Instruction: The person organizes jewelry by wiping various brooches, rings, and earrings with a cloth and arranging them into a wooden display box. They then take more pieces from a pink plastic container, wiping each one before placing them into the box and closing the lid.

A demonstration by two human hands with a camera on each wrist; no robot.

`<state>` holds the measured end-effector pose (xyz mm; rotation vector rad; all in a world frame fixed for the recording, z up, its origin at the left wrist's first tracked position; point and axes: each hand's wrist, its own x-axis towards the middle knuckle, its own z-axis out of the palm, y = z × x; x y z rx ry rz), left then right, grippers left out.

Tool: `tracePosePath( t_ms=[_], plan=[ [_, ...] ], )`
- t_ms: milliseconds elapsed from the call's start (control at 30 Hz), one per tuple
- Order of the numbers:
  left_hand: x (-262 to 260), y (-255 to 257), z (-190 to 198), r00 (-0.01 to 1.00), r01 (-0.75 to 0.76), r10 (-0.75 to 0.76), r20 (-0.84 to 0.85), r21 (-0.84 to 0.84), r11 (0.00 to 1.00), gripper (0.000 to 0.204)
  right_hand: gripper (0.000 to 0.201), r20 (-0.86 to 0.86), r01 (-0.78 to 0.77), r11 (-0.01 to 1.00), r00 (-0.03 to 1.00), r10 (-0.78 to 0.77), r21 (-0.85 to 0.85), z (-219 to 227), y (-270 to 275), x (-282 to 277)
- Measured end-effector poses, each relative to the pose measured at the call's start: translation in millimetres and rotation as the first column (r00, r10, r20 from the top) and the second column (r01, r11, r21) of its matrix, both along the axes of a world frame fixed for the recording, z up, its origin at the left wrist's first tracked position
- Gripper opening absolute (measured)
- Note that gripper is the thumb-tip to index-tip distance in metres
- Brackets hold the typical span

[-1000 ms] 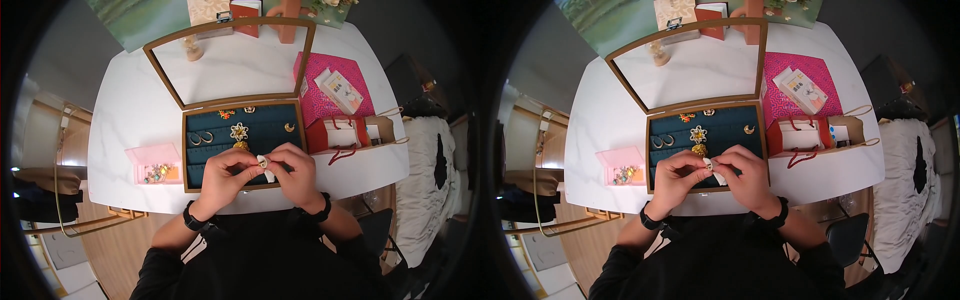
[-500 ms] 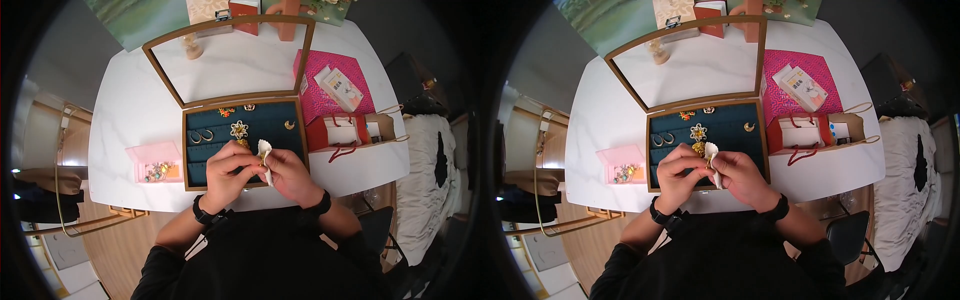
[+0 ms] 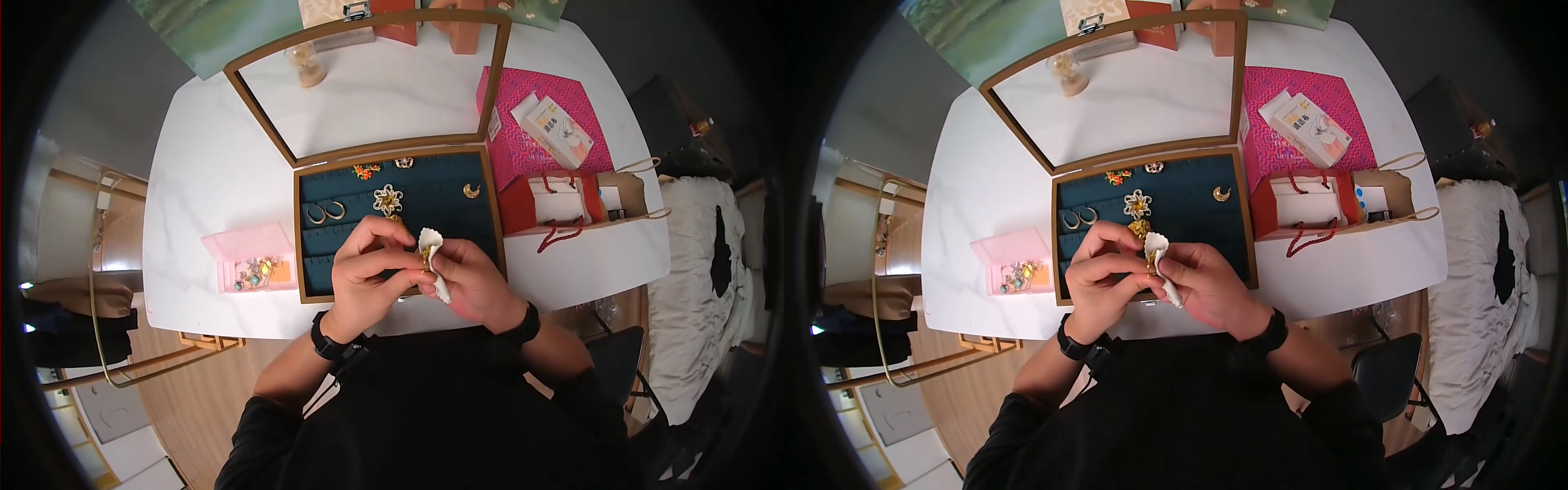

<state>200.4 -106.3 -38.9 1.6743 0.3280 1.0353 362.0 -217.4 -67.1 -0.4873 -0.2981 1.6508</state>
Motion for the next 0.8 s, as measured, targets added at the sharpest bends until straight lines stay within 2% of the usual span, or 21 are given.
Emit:
tracePosePath(
  t_ms=[67,100,167,200,267,300,367,400,467,533,600,633,700,733,767,800],
  plan=[
    [-3,4,3,0.994,0.039,-0.027,-0.106,0.114,0.993,0.021,0.018,0.192,0.023,1.0,0.981,-0.026,0.017,9,0,6],
    [-4,4,3,0.994,0.04,-0.028,-0.106,0.113,0.993,0.021,0.018,0.192,0.023,1.0,0.981,-0.026,0.016,7,0,10],
    [-5,5,3,0.993,0.056,-0.048,-0.111,0.072,0.996,0.022,0.017,0.452,0.039,0.999,0.891,-0.049,0.033,4,-1,14],
    [-6,6,6,0.993,0.058,-0.05,-0.11,0.073,0.996,0.022,0.017,0.453,0.04,0.999,0.89,-0.051,0.033,5,-2,14],
    [-8,9,15,0.98,0.001,0.069,-0.185,0.354,0.935,0.024,0.017,0.449,0.046,0.998,0.893,-0.022,-0.041,11,-2,14],
    [-7,10,18,0.98,0.001,0.07,-0.185,0.355,0.935,0.024,0.017,0.449,0.046,0.998,0.893,-0.023,-0.039,8,-2,13],
    [-6,11,22,0.984,-0.031,0.13,-0.124,0.598,0.801,0.024,0.017,0.387,0.048,0.997,0.922,-0.021,-0.059,2,-1,11],
    [-7,12,24,0.984,-0.029,0.129,-0.125,0.599,0.8,0.024,0.017,0.386,0.049,0.997,0.922,-0.023,-0.059,2,-2,10],
    [-9,11,26,0.977,-0.028,0.179,-0.112,0.772,0.635,0.022,0.017,0.396,0.051,0.996,0.918,-0.017,-0.074,5,-3,10],
    [-8,13,32,0.976,-0.002,0.169,-0.135,0.776,0.63,0.02,0.017,0.4,0.054,0.996,0.916,-0.022,-0.07,3,-3,9],
    [-8,14,34,0.983,0.038,0.1,-0.156,0.698,0.715,0.02,0.017,0.405,0.055,0.996,0.914,-0.024,-0.065,5,-2,8],
    [-7,14,32,0.983,0.037,0.101,-0.156,0.698,0.715,0.02,0.017,0.34,0.02,0.999,0.94,-0.006,-0.038,9,-1,8],
    [-4,13,22,0.994,0.019,0.043,-0.102,0.538,0.843,0.019,0.016,0.273,-0.011,1.0,0.962,0.012,-0.007,9,0,8],
    [-5,12,16,0.994,0.02,0.042,-0.102,0.539,0.842,0.019,0.016,0.346,0.012,1.0,0.938,-0.02,0.024,5,1,8],
    [-6,9,11,0.995,0.032,0.008,-0.095,0.41,0.912,0.018,0.015,0.415,0.032,0.998,0.908,-0.053,0.059,4,2,8],
    [-8,6,6,0.996,0.046,-0.024,-0.083,0.271,0.961,0.018,0.015,0.414,0.031,0.998,0.909,-0.053,0.06,5,0,8]
  ],
)
